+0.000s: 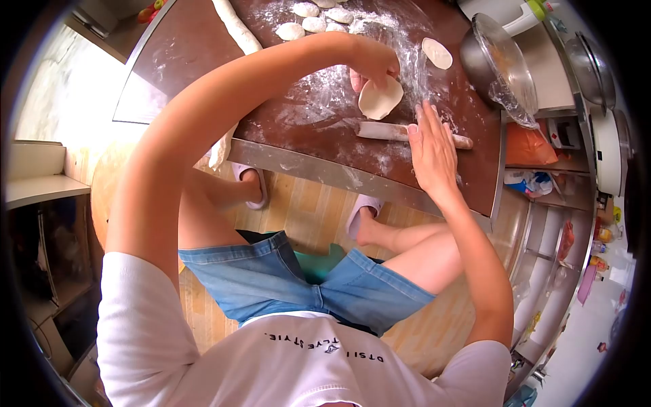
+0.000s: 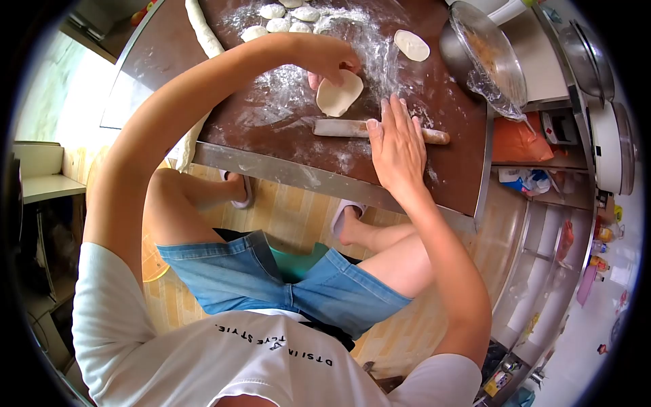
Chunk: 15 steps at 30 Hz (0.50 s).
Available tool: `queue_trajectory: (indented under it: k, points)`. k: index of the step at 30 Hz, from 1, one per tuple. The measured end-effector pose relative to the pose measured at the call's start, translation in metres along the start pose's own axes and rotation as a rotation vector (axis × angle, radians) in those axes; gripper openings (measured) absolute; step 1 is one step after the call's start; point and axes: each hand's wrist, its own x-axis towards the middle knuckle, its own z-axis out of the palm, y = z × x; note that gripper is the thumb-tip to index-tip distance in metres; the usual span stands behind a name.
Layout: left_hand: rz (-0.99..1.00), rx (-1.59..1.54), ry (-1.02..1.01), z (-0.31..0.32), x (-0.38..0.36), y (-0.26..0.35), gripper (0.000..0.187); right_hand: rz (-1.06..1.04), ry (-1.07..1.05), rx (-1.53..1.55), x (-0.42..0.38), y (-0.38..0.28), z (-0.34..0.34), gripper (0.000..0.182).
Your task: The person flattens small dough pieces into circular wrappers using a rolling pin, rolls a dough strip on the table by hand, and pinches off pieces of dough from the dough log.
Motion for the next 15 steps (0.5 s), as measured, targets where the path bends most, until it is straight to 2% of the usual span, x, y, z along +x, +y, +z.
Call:
queue_trajectory:
  k: [3, 6, 7, 9, 12, 15]
  points:
    - [0.182, 0.178, 0.077, 0.001, 0.010, -0.015, 0.018, 0.021, 0.046, -0.029, 0.029, 0.005, 0.013, 0.054]
    - [0.113, 0.469, 0.056, -0.005, 0.015, -0.004, 0.024, 0.086, 0.128, -0.025, 0.097, 0.016, 0.029, 0.056]
    - [0.059, 0.441, 0.050, -0.004, 0.017, -0.002, 0.026, 0.120, 0.157, -0.017, 0.106, 0.016, 0.029, 0.057]
    - [-0.048, 0.388, 0.045, -0.005, 0.018, 0.002, 0.029, 0.127, 0.099, -0.026, 0.102, 0.013, 0.027, 0.058]
    - [0.138, 0.501, 0.147, 0.004, 0.014, -0.002, 0.025, 0.038, 0.078, -0.055, 0.047, 0.007, 0.020, 0.057]
    - [0.131, 0.345, 0.134, 0.002, 0.009, -0.001, 0.028, -0.063, 0.048, -0.029, -0.009, 0.000, -0.004, 0.051]
